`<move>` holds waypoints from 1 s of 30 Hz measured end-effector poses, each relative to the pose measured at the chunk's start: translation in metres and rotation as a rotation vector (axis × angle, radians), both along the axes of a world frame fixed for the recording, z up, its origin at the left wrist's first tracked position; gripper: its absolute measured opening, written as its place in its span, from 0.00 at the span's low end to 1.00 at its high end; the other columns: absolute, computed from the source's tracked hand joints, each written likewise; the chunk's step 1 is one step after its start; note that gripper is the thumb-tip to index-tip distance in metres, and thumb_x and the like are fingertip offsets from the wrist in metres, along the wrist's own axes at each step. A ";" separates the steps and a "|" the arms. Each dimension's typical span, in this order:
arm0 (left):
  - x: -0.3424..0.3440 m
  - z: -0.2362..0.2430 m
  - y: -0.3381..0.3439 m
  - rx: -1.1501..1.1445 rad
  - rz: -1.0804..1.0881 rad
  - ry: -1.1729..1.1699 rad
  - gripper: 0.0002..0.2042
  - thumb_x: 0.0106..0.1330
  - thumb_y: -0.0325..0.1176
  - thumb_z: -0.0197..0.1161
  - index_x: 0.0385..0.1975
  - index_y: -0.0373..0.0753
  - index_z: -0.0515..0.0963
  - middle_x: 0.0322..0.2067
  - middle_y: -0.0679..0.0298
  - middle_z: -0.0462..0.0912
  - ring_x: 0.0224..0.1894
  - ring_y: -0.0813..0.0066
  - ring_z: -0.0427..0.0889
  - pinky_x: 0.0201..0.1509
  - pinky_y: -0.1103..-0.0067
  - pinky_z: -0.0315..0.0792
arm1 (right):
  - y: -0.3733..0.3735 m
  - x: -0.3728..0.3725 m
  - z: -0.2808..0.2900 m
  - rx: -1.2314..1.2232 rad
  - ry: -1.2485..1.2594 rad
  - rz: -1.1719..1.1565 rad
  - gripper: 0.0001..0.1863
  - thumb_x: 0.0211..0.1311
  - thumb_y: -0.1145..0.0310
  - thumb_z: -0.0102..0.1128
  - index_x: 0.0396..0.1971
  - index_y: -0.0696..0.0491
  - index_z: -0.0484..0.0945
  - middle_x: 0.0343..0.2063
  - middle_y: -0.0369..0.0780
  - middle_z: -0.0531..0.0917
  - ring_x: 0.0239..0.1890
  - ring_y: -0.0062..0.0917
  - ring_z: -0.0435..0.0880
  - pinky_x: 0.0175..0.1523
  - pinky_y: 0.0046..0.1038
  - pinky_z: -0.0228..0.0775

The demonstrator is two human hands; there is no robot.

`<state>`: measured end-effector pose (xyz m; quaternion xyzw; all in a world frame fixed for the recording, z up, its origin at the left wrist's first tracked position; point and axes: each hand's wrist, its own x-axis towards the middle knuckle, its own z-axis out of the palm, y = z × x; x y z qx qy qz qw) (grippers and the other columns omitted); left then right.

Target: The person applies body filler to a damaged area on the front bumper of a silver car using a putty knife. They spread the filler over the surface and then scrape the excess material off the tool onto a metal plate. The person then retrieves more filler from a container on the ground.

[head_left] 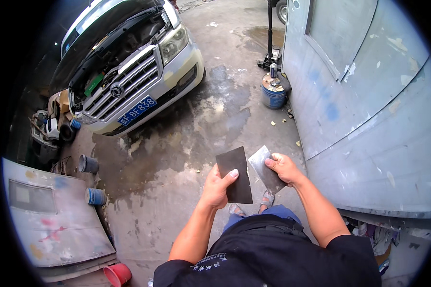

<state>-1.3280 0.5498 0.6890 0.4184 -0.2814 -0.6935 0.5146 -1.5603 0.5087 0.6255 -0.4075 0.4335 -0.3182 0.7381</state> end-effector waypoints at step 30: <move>0.017 -0.043 -0.005 -0.237 -0.274 -0.534 0.09 0.67 0.30 0.58 0.44 0.36 0.72 0.31 0.70 0.77 0.28 0.84 0.74 0.34 0.83 0.70 | 0.027 0.033 0.041 -0.589 0.665 0.456 0.19 0.57 0.52 0.62 0.31 0.56 0.76 0.25 0.52 0.80 0.29 0.47 0.81 0.35 0.38 0.72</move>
